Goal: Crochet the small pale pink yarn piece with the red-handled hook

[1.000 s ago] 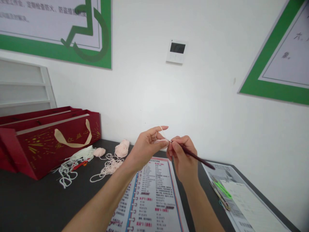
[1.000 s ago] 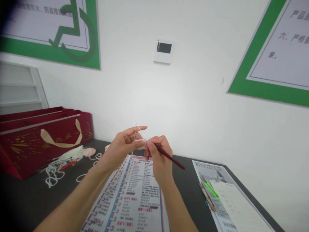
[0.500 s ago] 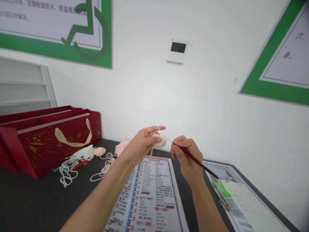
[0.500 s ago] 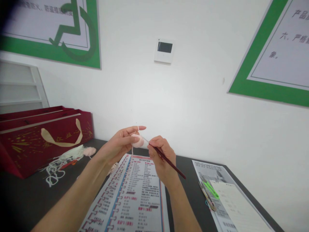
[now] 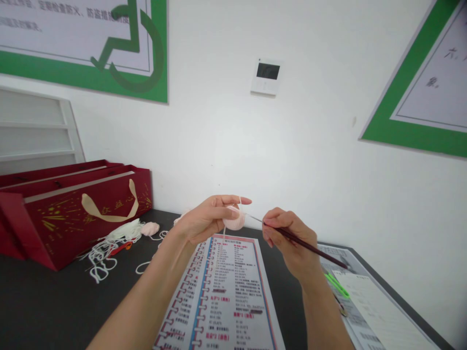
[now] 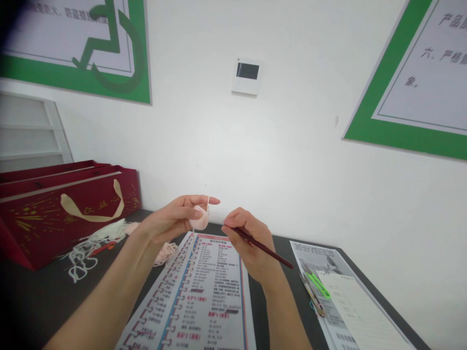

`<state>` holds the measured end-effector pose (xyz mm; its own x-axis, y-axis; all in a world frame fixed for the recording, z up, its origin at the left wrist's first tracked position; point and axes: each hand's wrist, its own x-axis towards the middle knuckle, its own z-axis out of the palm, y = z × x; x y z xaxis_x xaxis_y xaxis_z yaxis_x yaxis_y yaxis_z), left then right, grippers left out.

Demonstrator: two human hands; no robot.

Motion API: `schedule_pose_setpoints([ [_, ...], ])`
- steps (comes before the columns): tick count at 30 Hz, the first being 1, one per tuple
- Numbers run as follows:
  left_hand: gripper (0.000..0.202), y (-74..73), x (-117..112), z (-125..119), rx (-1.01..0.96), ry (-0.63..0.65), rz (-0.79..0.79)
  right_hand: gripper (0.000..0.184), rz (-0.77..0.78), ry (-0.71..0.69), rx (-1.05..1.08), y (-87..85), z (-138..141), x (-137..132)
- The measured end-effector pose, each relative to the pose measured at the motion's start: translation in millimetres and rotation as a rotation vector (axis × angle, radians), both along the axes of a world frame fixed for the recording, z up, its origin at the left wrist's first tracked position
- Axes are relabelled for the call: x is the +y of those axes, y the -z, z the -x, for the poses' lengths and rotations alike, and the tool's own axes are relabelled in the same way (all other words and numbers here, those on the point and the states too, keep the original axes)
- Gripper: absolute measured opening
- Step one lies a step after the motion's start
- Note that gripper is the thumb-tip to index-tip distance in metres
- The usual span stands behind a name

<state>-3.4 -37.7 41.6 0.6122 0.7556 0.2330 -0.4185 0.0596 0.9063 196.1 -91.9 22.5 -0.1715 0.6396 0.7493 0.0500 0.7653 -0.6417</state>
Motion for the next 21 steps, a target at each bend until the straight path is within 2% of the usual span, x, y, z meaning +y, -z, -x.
schedule_pose_setpoints([
  [3, 0.031, -1.2, 0.8, 3.2, 0.035, 0.014, -0.012, 0.01, 0.043, -0.055, 0.016, -1.0, -3.1, -0.3],
  [7, 0.029, -2.6, -2.9, 2.4, 0.073, 0.023, -0.061, 0.008, 0.149, -0.231, 0.154, -4.4, -3.5, 3.9],
  [9, 0.026, -2.4, -6.6, -2.2, 0.091, -0.033, -0.119, 0.009, 0.209, -0.312, 0.243, -6.9, -1.6, 6.1],
  [11, 0.026, -1.5, -10.4, -9.0, 0.08, -0.15, -0.183, 0.011, 0.247, -0.34, 0.303, -8.8, 0.7, 7.4],
  [15, 0.029, 0.4, -16.6, -22.2, 0.044, -0.319, -0.213, 0.011, 0.212, -0.227, 0.287, -7.1, 4.1, 7.6],
  [21, 0.032, -0.4, -21.8, -28.2, 0.051, -0.398, -0.232, 0.009, 0.084, -0.026, 0.152, 1.2, 4.0, 5.2],
])
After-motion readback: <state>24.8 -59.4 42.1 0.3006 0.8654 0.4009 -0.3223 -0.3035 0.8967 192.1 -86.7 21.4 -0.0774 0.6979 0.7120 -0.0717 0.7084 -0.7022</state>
